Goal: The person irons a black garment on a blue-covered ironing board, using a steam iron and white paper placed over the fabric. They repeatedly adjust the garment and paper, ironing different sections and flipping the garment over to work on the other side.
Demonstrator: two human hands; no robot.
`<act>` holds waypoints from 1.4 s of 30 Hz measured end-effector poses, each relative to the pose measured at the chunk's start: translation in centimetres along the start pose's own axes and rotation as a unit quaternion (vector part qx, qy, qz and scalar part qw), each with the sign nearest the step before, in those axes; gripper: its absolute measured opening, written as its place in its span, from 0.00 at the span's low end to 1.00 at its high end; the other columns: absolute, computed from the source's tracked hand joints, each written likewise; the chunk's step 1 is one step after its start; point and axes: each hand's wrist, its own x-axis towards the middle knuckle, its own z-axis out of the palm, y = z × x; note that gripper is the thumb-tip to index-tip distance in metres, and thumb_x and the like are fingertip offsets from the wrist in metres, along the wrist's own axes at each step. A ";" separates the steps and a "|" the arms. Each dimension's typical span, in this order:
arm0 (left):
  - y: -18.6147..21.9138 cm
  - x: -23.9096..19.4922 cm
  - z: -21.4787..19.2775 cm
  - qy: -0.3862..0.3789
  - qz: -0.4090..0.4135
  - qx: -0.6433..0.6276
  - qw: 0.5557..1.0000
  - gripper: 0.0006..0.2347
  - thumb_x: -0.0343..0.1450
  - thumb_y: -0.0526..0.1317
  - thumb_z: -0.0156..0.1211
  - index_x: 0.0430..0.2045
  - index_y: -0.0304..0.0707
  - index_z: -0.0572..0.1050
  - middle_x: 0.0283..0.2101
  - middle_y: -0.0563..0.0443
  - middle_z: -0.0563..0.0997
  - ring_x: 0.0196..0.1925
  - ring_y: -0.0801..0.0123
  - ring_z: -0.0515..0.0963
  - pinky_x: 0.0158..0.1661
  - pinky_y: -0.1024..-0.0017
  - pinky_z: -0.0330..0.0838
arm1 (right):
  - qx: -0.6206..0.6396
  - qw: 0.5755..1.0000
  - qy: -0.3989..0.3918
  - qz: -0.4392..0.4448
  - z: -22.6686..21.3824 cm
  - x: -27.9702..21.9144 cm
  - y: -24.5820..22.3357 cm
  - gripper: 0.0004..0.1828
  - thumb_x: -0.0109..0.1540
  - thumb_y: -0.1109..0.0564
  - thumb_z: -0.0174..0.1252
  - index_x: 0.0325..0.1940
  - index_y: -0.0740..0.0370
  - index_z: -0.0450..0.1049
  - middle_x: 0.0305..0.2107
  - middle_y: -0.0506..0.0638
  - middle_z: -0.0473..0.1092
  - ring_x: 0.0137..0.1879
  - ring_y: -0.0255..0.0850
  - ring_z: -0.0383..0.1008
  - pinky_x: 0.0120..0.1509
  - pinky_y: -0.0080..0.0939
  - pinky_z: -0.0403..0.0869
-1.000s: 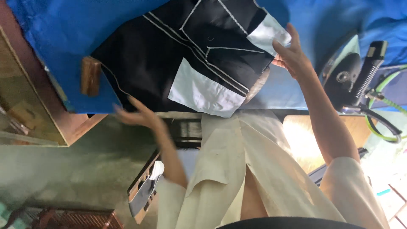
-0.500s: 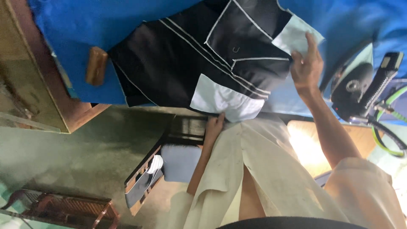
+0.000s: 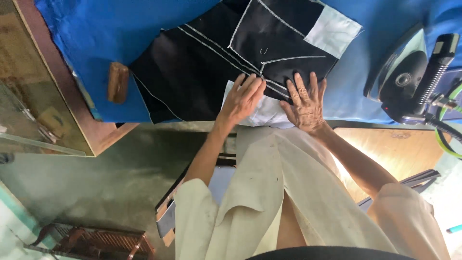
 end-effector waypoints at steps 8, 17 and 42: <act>-1.9 -0.1 0.7 -0.059 0.029 -0.029 0.997 0.17 0.81 0.44 0.42 0.64 0.49 0.71 0.60 0.46 0.72 0.64 0.60 0.72 0.64 0.59 0.65 | 0.105 0.994 -0.001 0.042 -1.5 -1.0 2.1 0.28 0.65 0.48 0.65 0.69 0.57 0.73 0.69 0.55 0.65 0.76 0.63 0.56 0.78 0.63 0.52; -1.2 -0.1 -1.6 -0.187 0.033 -0.043 0.981 0.19 0.80 0.35 0.55 0.68 0.40 0.65 0.69 0.51 0.70 0.68 0.56 0.73 0.69 0.56 0.62 | -0.160 0.961 0.000 0.224 -18.7 -1.4 14.5 0.40 0.84 0.33 0.58 0.69 0.80 0.62 0.46 0.69 0.74 0.47 0.63 0.77 0.47 0.56 0.73; -3.5 3.0 -3.9 -0.212 0.027 -0.186 0.959 0.21 0.76 0.28 0.46 0.67 0.32 0.63 0.66 0.44 0.76 0.65 0.57 0.78 0.64 0.61 0.71 | -0.314 0.919 -0.229 -0.072 -15.3 0.5 -4.0 0.21 0.76 0.40 0.30 0.68 0.47 0.56 0.45 0.58 0.63 0.25 0.37 0.59 0.17 0.38 0.58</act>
